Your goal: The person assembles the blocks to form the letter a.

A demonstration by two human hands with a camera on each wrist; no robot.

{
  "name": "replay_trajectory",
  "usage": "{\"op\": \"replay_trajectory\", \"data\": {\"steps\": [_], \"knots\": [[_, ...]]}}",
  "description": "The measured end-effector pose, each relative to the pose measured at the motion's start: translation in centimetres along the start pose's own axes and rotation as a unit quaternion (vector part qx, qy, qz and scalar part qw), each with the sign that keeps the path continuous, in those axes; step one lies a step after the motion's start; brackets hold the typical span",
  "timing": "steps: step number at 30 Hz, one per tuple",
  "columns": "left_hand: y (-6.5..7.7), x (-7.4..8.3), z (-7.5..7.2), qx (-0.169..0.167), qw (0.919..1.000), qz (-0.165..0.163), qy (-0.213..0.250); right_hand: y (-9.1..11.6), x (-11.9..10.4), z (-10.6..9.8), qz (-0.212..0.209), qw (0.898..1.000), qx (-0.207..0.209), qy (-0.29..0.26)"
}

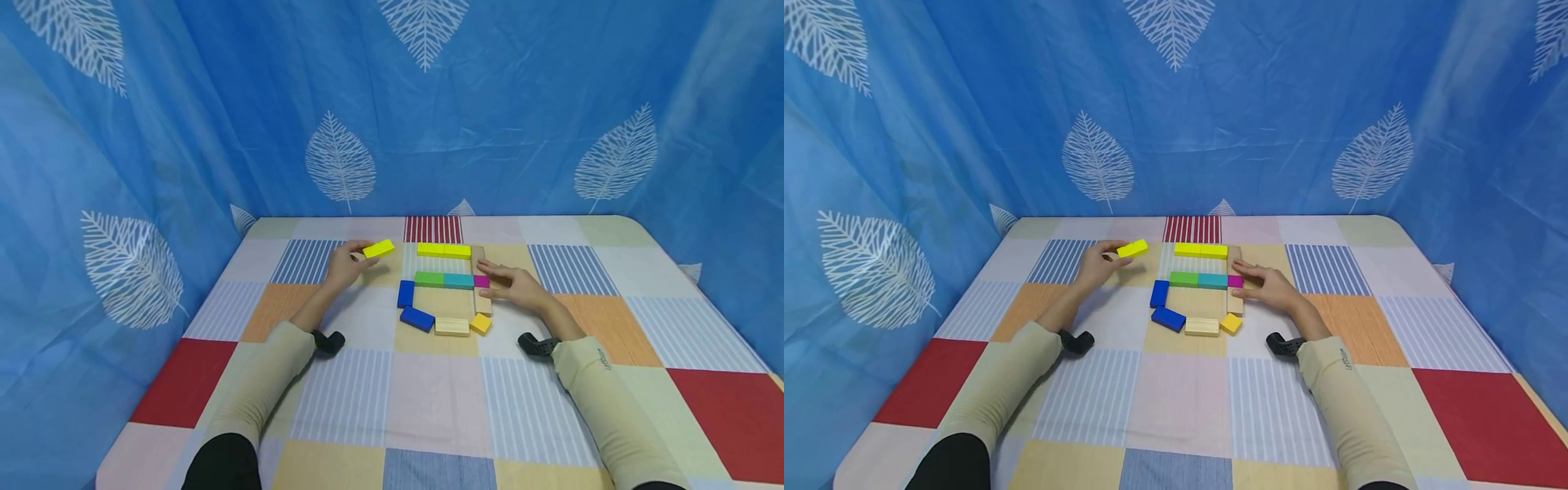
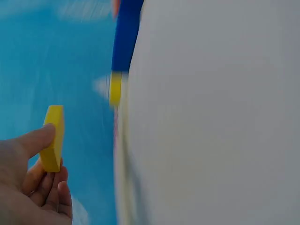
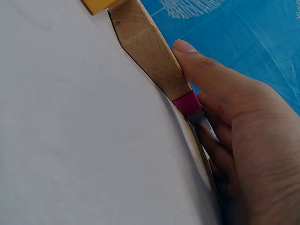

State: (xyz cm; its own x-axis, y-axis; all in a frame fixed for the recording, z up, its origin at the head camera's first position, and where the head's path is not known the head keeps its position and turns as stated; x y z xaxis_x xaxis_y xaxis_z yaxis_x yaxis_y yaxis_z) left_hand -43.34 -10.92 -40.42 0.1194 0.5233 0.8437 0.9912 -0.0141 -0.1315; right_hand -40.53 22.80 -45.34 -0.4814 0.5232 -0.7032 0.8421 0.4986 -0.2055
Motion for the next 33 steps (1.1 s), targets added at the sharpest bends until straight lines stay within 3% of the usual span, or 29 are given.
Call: {"op": "replay_trajectory", "data": {"steps": [3,7,14,17,23,28,33], "knots": [[3.0,3.1,1.6,-0.015,0.9993,0.035,-0.007,-0.1,0.1,-0.1,0.003,1.0,-0.002,-0.001],[7.2,6.1,4.8,-0.066,0.9955,0.067,-0.012,-0.2,0.0,-0.1,0.002,1.0,0.0,0.0],[12.5,8.4,9.8,-0.15,0.9867,0.06,-0.012,-0.2,0.0,-0.1,0.0,1.0,0.003,0.005],[14.3,8.9,11.8,-0.196,0.9777,0.072,-0.021,-0.2,0.0,-0.1,-0.003,1.0,0.007,0.007],[17.0,9.6,15.0,-0.264,0.9558,0.112,-0.063,-0.1,-0.2,-0.2,-0.013,1.0,0.008,0.007],[18.0,10.0,16.2,-0.262,0.9463,0.154,-0.111,-0.1,0.0,-0.2,-0.002,1.0,0.012,0.006],[18.6,10.1,16.6,-0.251,0.9411,0.175,-0.144,0.0,0.1,-0.1,0.002,1.0,0.012,0.009]]}}
Point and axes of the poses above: each hand's wrist, its own y-axis away from the middle knuckle, its own z-axis out of the palm, x = y × z, the point moved 9 cm from there along -y, towards the middle knuckle, and after that the axes turned 9 degrees about -z, right-handed, at the moved point
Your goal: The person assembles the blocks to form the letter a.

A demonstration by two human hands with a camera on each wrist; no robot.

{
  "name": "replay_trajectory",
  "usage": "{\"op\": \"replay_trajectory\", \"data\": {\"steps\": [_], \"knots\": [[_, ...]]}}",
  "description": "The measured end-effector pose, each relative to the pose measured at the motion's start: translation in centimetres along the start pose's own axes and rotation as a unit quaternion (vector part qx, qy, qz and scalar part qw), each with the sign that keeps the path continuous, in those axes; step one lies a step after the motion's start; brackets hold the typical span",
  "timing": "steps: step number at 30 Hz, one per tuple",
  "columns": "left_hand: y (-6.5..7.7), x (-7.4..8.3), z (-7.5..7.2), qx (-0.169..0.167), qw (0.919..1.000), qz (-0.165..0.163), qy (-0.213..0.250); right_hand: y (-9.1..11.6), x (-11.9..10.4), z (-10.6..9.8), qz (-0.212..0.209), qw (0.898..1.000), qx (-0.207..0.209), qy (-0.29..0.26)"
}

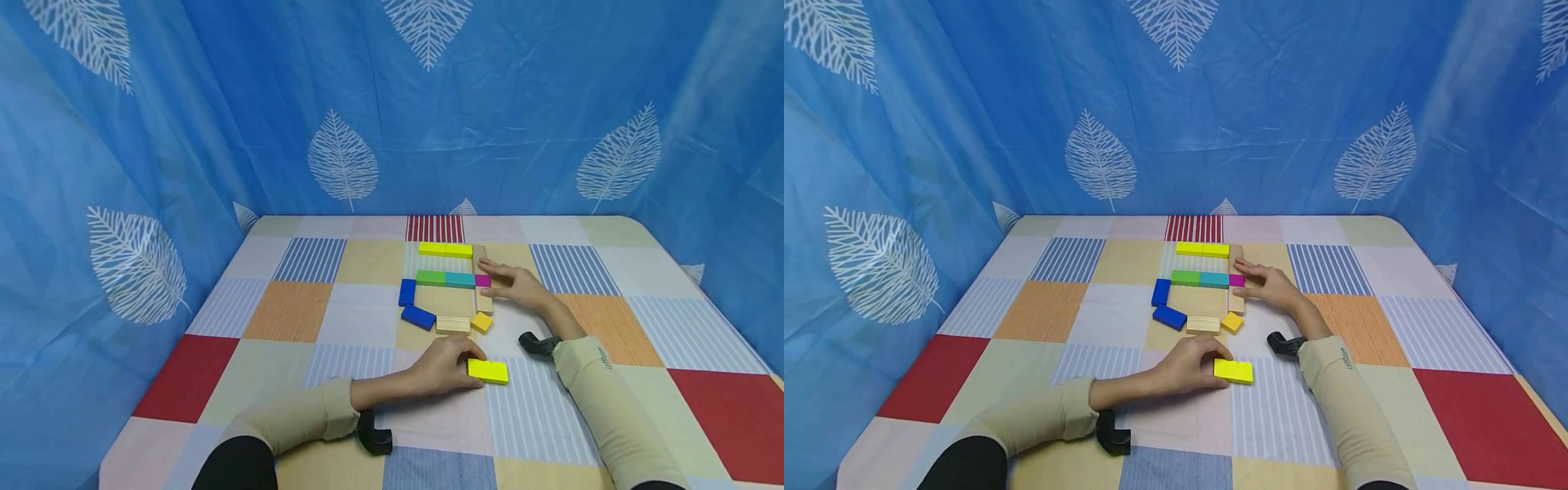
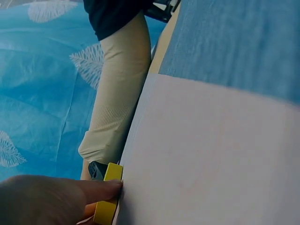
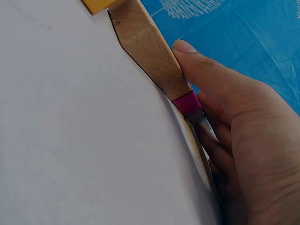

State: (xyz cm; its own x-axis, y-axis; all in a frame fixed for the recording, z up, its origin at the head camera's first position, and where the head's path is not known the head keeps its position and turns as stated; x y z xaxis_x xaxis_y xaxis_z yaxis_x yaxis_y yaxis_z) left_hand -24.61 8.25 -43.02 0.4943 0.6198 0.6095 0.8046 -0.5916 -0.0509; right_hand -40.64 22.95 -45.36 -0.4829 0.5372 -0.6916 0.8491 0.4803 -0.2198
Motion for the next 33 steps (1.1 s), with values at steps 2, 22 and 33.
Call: {"op": "replay_trajectory", "data": {"steps": [2,22,33], "knots": [[0.0,0.2,0.0,0.002,0.9999,0.005,-0.009,0.0,-0.1,0.0,-0.001,1.0,-0.003,0.001],[-4.0,-9.7,-10.7,0.104,0.9903,0.043,-0.082,0.1,0.0,0.3,-0.006,1.0,-0.005,-0.018],[-5.1,-14.0,-10.0,0.093,0.993,-0.067,0.03,0.4,-4.0,-0.4,-0.015,1.0,-0.011,-0.017]]}}
Point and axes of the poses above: each hand's wrist, its own y-axis away from the middle knuckle, its own z-axis out of the palm, x = y × z, the point moved 9 cm from there along -y, towards the middle knuckle, and after that the axes turned 9 degrees about -z, right-handed, at the moved point
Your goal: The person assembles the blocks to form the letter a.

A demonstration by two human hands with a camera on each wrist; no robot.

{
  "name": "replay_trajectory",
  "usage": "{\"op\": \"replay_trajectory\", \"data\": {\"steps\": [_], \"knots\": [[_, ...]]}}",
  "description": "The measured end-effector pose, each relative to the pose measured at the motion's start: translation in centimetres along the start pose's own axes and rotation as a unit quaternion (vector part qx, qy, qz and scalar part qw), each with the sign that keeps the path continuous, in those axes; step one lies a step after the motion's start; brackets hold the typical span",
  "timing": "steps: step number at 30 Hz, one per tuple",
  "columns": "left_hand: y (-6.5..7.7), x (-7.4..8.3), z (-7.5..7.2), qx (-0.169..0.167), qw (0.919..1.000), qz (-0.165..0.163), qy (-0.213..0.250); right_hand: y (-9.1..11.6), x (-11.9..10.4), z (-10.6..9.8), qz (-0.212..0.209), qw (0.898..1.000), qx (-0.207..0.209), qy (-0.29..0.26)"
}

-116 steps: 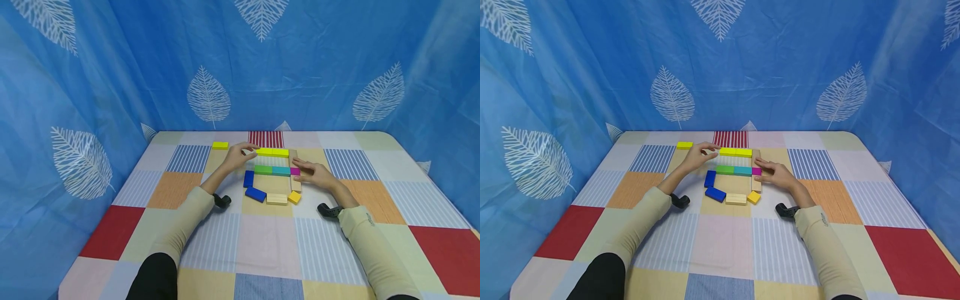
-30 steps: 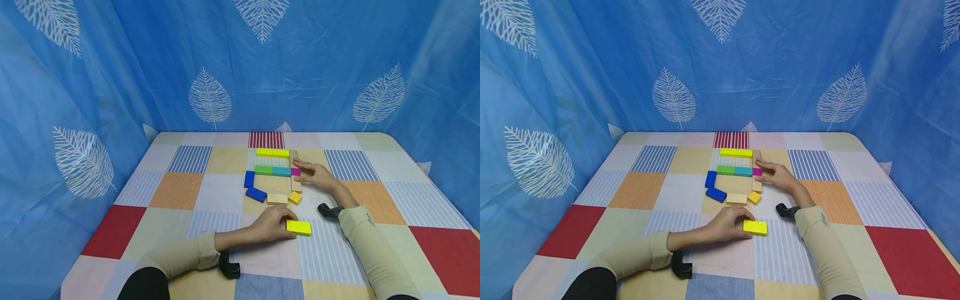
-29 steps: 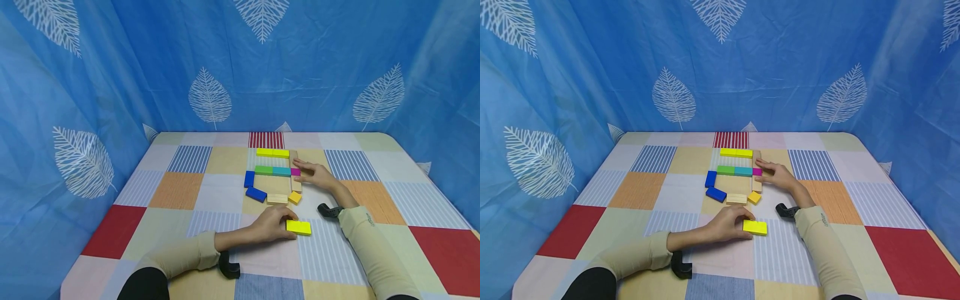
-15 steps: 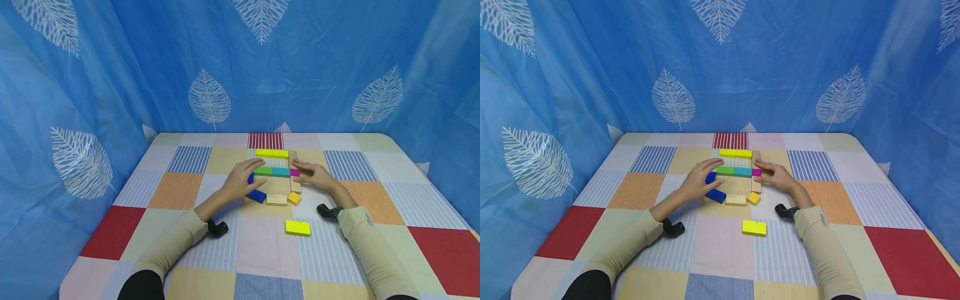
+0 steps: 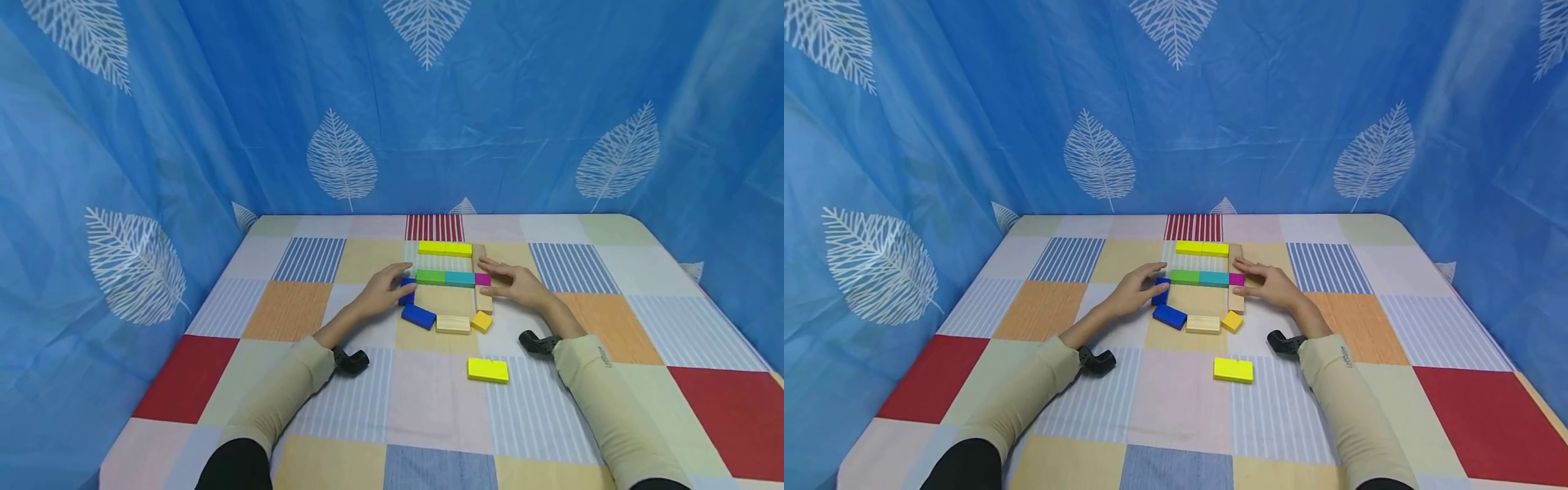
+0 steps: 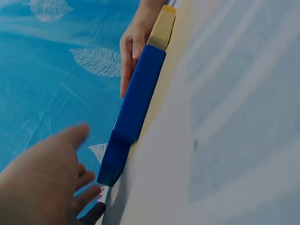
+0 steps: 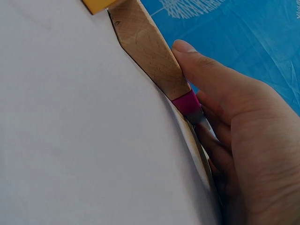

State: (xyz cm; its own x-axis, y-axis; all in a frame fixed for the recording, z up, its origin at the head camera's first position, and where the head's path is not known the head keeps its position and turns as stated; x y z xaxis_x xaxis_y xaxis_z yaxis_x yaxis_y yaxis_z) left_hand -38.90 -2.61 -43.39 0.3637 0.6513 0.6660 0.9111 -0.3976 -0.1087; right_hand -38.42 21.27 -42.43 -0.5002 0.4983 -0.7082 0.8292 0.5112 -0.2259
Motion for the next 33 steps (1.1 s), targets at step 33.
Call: {"op": "replay_trajectory", "data": {"steps": [33], "knots": [[-3.1,0.9,1.0,0.067,0.9957,-0.045,-0.046,-0.3,2.8,0.2,0.011,1.0,-0.008,0.003]]}}
Point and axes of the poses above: each hand's wrist, its own y-axis away from the middle knuckle, its own z-axis out of the palm, x = y × z, the point moved 9 cm from there along -y, towards the middle knuckle, and after that the axes turned 9 degrees about -z, right-handed, at the moved point
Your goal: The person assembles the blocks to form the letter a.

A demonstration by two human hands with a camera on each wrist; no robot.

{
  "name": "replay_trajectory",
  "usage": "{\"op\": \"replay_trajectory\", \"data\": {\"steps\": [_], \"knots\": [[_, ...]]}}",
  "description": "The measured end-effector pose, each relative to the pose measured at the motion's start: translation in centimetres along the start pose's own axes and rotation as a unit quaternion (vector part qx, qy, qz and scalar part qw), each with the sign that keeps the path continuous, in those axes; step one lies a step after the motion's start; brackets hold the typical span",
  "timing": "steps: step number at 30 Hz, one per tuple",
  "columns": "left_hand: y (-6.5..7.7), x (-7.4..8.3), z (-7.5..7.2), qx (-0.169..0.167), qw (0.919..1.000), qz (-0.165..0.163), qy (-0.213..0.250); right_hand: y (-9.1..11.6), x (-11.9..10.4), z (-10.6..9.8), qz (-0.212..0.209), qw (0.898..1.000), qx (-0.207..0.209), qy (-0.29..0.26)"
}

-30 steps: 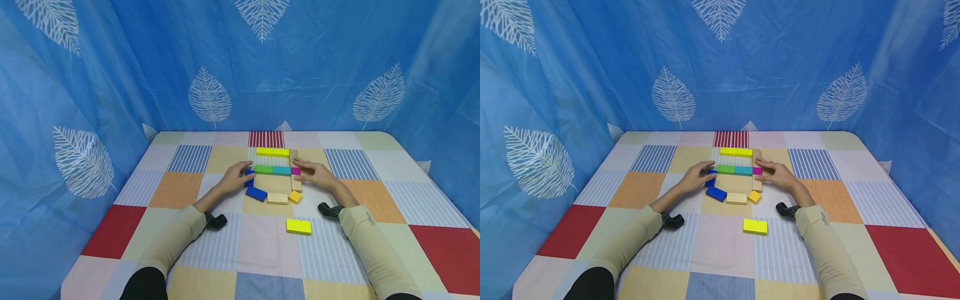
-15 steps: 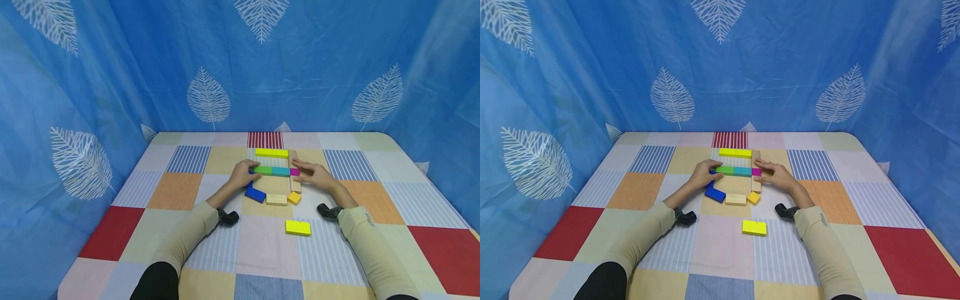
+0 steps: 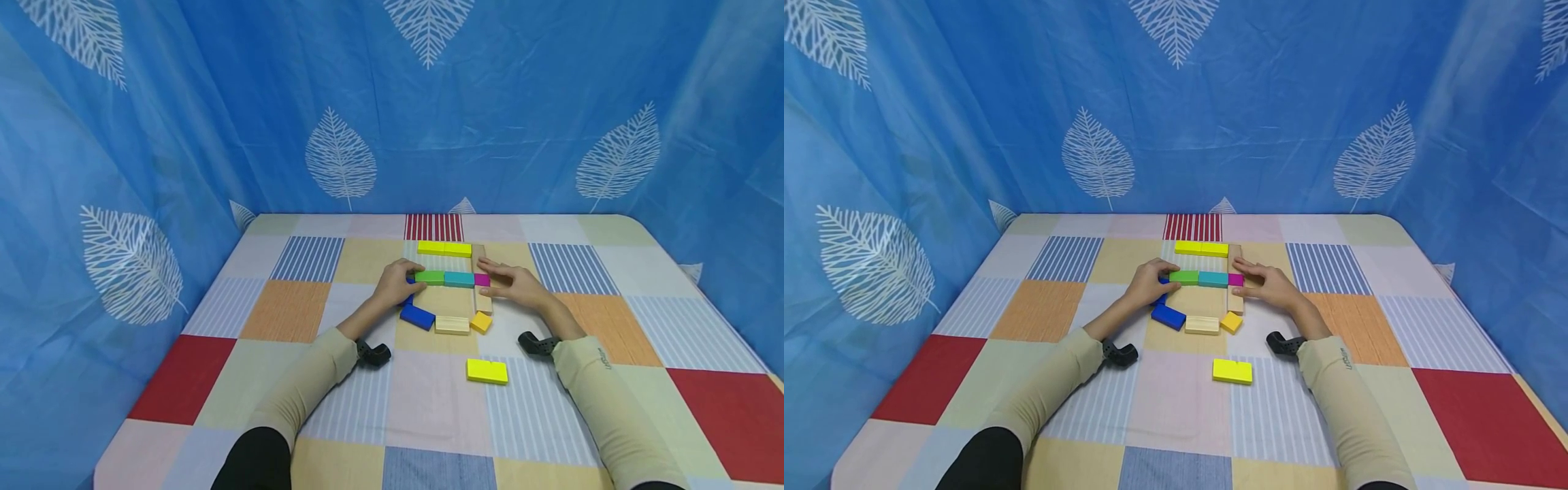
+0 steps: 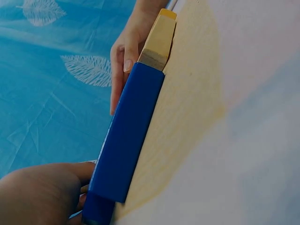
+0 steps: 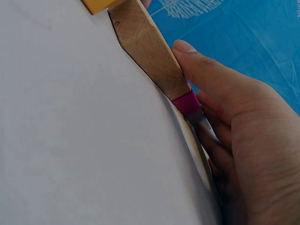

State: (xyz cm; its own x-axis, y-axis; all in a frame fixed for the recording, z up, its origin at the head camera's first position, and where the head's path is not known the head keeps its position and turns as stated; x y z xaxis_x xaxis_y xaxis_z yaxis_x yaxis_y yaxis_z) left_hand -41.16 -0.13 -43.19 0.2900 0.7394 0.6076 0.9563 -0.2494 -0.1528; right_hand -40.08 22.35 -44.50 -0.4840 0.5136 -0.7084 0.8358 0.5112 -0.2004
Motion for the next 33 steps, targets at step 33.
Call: {"op": "replay_trajectory", "data": {"steps": [33], "knots": [[4.1,-0.6,0.7,-0.171,0.9723,0.142,-0.072,0.0,1.1,0.1,0.017,1.0,0.011,-0.004]]}}
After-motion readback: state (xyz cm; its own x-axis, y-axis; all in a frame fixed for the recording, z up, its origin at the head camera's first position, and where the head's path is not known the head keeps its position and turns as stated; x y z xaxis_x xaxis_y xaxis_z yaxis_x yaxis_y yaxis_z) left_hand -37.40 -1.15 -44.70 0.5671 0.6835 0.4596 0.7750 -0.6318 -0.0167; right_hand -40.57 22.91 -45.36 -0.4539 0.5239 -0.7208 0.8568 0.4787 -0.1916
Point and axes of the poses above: each hand's wrist, its own y-axis away from the middle knuckle, its own z-axis out of the palm, x = y × z, the point moved 9 cm from there along -y, towards the middle knuckle, and after that the axes turned 9 degrees about -z, right-handed, at the moved point
